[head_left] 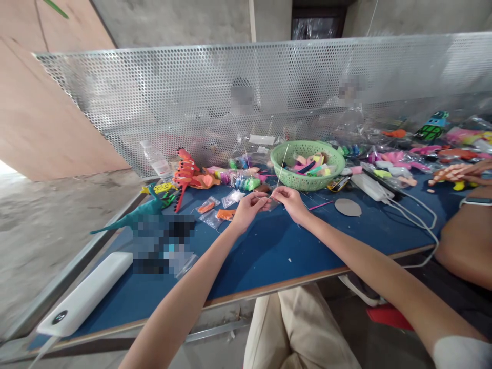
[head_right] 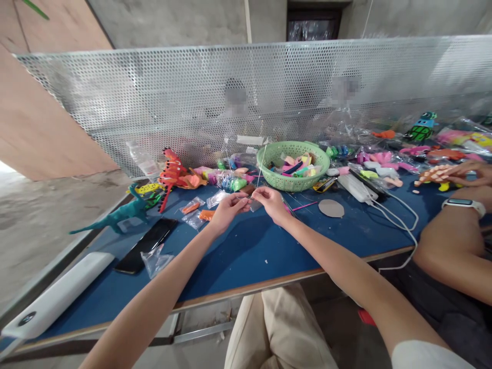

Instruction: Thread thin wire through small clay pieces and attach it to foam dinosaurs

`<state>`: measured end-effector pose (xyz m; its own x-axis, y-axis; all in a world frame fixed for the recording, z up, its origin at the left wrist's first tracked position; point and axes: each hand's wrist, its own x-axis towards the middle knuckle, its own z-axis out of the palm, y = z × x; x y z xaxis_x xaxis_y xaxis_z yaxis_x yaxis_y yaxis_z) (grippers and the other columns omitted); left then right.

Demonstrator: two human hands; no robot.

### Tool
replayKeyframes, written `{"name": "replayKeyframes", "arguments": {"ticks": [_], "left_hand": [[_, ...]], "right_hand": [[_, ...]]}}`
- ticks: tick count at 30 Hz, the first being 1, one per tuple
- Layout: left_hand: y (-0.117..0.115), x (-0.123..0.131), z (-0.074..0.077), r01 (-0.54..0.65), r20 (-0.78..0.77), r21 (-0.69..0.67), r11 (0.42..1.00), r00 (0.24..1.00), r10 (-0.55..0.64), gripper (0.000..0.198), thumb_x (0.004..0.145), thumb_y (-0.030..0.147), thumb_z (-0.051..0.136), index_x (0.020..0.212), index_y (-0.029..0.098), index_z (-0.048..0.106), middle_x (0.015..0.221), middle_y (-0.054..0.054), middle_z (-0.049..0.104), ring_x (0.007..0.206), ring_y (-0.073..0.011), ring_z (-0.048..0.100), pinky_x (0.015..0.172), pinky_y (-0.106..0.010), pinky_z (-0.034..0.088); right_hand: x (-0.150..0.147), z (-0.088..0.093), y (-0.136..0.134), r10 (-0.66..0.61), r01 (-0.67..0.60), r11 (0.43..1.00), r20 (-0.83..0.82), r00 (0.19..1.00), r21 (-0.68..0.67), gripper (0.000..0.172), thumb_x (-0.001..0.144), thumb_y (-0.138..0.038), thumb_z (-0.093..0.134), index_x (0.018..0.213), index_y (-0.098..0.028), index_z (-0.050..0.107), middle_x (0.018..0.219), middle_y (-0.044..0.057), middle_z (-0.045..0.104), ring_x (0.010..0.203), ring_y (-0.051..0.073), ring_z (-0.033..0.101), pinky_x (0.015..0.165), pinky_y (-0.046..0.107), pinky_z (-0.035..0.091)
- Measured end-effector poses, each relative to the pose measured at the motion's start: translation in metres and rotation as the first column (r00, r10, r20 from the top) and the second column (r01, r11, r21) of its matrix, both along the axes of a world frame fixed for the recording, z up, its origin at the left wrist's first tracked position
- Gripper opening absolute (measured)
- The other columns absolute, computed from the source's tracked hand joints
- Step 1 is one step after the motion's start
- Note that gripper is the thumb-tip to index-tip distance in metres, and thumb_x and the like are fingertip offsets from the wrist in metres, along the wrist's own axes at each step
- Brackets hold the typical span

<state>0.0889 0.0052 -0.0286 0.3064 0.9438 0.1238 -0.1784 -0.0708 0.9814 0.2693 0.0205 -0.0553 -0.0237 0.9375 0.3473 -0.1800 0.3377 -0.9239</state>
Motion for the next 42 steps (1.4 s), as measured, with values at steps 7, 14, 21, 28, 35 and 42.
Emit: {"name": "replayKeyframes", "arguments": {"ticks": [7, 14, 21, 28, 35, 42], "left_hand": [[0.002, -0.001, -0.002, -0.037, -0.043, 0.080, 0.996, 0.998, 0.040, 0.033, 0.079, 0.030, 0.081, 0.103, 0.013, 0.066, 0.088, -0.008, 0.076, 0.074, -0.0166, 0.071, 0.078, -0.032, 0.057], [0.006, -0.006, -0.001, -0.008, -0.152, 0.182, 0.983, 0.988, 0.037, 0.035, 0.081, 0.034, 0.078, 0.106, 0.014, 0.065, 0.087, -0.007, 0.076, 0.077, -0.0174, 0.072, 0.079, -0.033, 0.058], [0.003, -0.007, 0.004, 0.005, -0.229, 0.262, 0.965, 0.972, 0.057, 0.033, 0.084, 0.037, 0.074, 0.107, 0.015, 0.064, 0.090, -0.007, 0.076, 0.079, -0.0186, 0.073, 0.080, -0.034, 0.059], [0.005, -0.010, 0.001, 0.016, -0.282, 0.298, 0.954, 0.957, 0.072, 0.033, 0.086, 0.037, 0.072, 0.110, 0.015, 0.063, 0.090, -0.007, 0.077, 0.079, -0.0183, 0.073, 0.081, -0.034, 0.059], [0.010, -0.012, -0.004, 0.007, -0.253, 0.269, 0.963, 0.966, 0.063, 0.035, 0.086, 0.037, 0.072, 0.111, 0.014, 0.063, 0.089, -0.008, 0.076, 0.077, -0.0179, 0.072, 0.078, -0.033, 0.059], [0.011, -0.012, -0.005, 0.033, -0.240, 0.244, 0.969, 0.970, 0.028, 0.044, 0.087, 0.043, 0.071, 0.119, 0.014, 0.063, 0.099, -0.011, 0.077, 0.087, -0.0212, 0.074, 0.086, -0.038, 0.059]], "right_hand": [[-0.004, -0.002, 0.001, 0.045, -0.061, 0.991, -0.128, 0.991, -0.122, 0.034, 0.068, -0.047, 0.086, 0.084, -0.019, 0.075, 0.082, 0.003, 0.073, 0.074, 0.016, 0.063, 0.074, 0.031, 0.051], [-0.004, 0.002, -0.005, 0.136, -0.160, 0.975, -0.154, 0.979, -0.155, 0.032, 0.071, -0.048, 0.084, 0.074, -0.018, 0.073, 0.074, 0.001, 0.064, 0.068, 0.013, 0.054, 0.070, 0.030, 0.046], [-0.002, 0.001, -0.001, 0.141, -0.158, 0.981, -0.150, 0.979, -0.108, 0.028, 0.072, -0.047, 0.083, 0.073, -0.021, 0.073, 0.067, -0.001, 0.058, 0.065, 0.013, 0.049, 0.067, 0.030, 0.041], [-0.002, -0.003, 0.003, 0.131, -0.142, 0.986, -0.115, 0.985, -0.092, 0.028, 0.072, -0.046, 0.082, 0.077, -0.020, 0.074, 0.068, -0.001, 0.060, 0.066, 0.013, 0.050, 0.066, 0.029, 0.041], [-0.003, -0.002, 0.001, 0.052, -0.051, 0.998, 0.036, 0.998, -0.025, 0.029, 0.080, -0.049, 0.074, 0.081, -0.020, 0.071, 0.066, -0.002, 0.058, 0.064, 0.013, 0.050, 0.062, 0.027, 0.039], [0.002, 0.008, -0.006, -0.074, 0.053, 0.993, 0.209, 0.975, 0.102, 0.031, 0.082, -0.051, 0.071, 0.082, -0.020, 0.069, 0.073, 0.001, 0.064, 0.065, 0.016, 0.055, 0.060, 0.027, 0.043]]}}
